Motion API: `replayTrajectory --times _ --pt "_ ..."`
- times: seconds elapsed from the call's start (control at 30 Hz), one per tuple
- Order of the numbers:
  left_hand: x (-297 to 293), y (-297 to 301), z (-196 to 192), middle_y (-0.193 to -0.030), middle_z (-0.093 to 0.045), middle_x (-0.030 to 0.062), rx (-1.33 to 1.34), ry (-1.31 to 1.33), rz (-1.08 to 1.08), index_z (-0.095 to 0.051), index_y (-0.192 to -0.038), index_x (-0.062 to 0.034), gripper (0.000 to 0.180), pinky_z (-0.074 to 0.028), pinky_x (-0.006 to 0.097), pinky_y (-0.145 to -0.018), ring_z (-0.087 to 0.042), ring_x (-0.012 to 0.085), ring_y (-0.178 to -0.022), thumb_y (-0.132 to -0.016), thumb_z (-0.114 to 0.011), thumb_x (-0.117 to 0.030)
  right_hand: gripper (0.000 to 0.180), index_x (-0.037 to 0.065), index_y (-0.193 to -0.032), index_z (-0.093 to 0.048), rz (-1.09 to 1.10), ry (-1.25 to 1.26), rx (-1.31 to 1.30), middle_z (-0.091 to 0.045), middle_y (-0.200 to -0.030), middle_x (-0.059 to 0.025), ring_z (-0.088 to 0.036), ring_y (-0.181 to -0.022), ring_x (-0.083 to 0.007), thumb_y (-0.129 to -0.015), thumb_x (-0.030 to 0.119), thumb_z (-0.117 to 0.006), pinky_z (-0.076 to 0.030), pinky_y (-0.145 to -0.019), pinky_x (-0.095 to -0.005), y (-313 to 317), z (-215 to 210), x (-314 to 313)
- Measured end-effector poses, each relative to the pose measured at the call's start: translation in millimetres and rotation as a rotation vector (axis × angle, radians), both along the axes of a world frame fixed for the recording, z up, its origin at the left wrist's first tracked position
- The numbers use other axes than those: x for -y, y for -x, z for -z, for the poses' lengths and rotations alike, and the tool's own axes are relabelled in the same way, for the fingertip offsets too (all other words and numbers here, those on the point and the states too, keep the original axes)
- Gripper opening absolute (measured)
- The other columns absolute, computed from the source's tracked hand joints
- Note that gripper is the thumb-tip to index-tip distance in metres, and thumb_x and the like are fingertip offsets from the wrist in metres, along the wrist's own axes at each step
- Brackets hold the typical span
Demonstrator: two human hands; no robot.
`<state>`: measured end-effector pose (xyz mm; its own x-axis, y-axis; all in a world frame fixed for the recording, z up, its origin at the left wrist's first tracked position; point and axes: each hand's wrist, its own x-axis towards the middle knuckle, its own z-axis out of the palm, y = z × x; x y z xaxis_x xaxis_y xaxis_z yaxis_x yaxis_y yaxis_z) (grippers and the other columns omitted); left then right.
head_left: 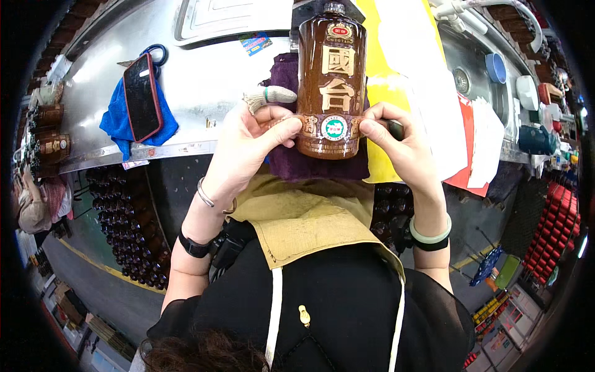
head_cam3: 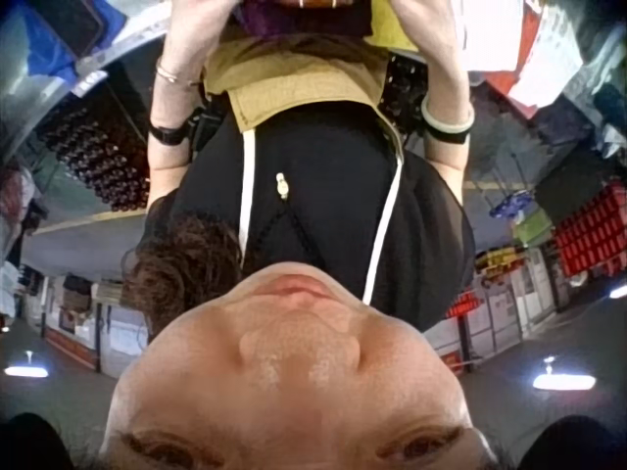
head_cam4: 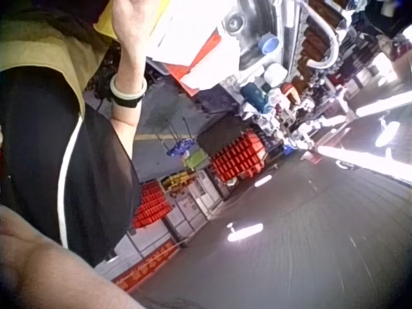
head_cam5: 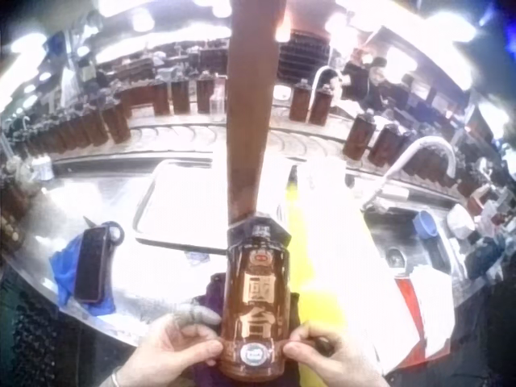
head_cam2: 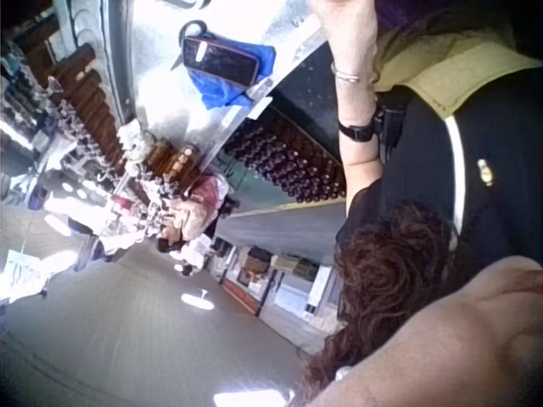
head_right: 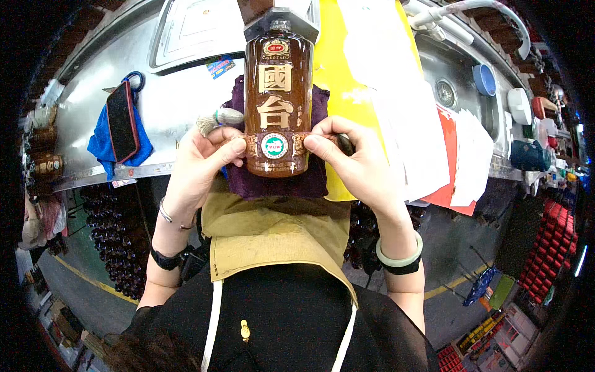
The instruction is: Applying adhesive labels to brown glass bottles at a factory workstation.
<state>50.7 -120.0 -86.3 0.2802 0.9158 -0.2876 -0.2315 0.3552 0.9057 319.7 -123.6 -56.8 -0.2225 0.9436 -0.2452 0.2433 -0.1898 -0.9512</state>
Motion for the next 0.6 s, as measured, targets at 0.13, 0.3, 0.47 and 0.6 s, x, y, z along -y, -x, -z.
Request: replayTrajectory --times 0.13,0.3,0.47,0.6 --pt "0.5 0.5 -0.9 -0.100 -0.072 0.0091 -0.009 0.000 -0.002 -0.059 -0.120 0.0045 0.031 -0.057 0.027 -0.076 -0.068 0.0121 -0.087 -0.098 -0.077 -0.008 0.018 0.001 -0.096 -0.069 0.006 -0.004 -0.025 -0.057 -0.081 0.0080 -0.047 -0.075 -0.0011 -0.102 0.018 -0.073 -0.039 -0.066 -0.0211 0.0 3.3 1.0" --pt "0.1 0.3 0.8 -0.101 -0.072 0.0091 0.022 0.007 -0.011 -0.059 -0.121 0.0039 0.032 -0.057 0.027 -0.076 -0.068 0.0125 -0.088 -0.097 -0.078 -0.008 0.018 0.001 -0.096 -0.069 0.009 -0.005 -0.006 -0.058 -0.081 0.0080 -0.047 -0.075 -0.0011 -0.101 0.017 -0.074 -0.039 -0.067 -0.0213 0.8 1.3 1.0" --pt "0.7 0.0 1.9 -0.102 -0.071 0.0090 0.010 0.007 -0.019 -0.056 -0.127 0.0036 0.037 -0.057 0.028 -0.076 -0.068 0.0131 -0.090 -0.098 -0.077 -0.007 0.017 0.001 -0.096 -0.069 0.032 -0.010 -0.038 -0.058 -0.081 0.0080 -0.048 -0.076 -0.0014 -0.101 0.016 -0.074 -0.039 -0.067 -0.0215 1.2 3.6 1.7" --pt "0.9 -1.4 0.4 -0.104 -0.071 0.0086 0.020 0.011 -0.023 -0.056 -0.131 0.0029 0.040 -0.056 0.028 -0.077 -0.067 0.0128 -0.091 -0.098 -0.076 -0.006 0.017 0.001 -0.096 -0.070 0.032 0.000 -0.009 -0.058 -0.081 0.0079 -0.048 -0.075 -0.0017 -0.100 0.016 -0.075 -0.039 -0.067 -0.0212 1.1 1.1 2.0"
